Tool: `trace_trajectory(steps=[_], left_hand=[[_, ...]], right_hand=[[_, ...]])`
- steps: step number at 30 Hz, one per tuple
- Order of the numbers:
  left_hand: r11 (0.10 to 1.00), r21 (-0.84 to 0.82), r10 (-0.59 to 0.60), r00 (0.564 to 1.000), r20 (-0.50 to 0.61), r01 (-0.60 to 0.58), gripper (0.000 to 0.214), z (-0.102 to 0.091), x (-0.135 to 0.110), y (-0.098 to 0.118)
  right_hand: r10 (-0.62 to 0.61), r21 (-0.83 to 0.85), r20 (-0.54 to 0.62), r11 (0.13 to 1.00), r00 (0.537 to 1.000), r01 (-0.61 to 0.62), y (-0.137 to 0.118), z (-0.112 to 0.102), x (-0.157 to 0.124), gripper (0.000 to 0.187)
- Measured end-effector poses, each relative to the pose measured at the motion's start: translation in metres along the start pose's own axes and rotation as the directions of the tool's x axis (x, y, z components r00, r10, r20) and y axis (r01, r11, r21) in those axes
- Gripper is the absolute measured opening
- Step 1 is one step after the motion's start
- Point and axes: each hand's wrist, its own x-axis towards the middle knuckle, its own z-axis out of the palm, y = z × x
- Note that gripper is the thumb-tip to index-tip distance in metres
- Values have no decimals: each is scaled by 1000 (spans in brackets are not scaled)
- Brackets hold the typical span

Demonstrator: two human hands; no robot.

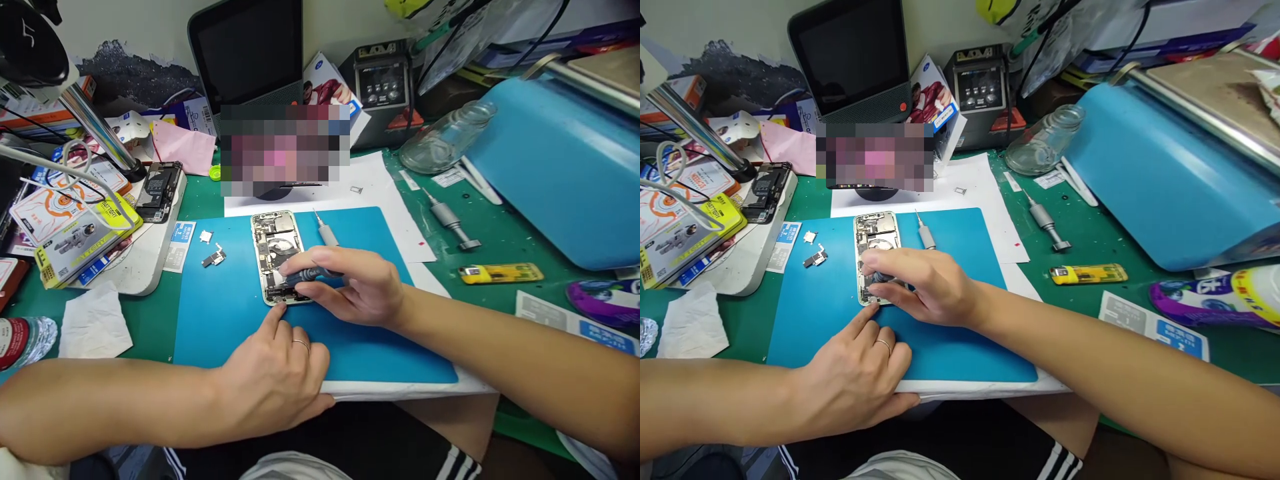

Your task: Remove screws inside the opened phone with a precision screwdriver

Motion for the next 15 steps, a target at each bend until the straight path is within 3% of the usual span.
trace_trajectory(steps=[8,15], left_hand=[[999,-28,-20,1000,16,21,45,-4,0,2],[999,-29,-23,999,24,24,46,-1,0,1]], right_hand=[[-26,-21,0,999,1000,26,-1,0,1,66],[-1,-71,30,998,1000,4,-3,-1,1,48]])
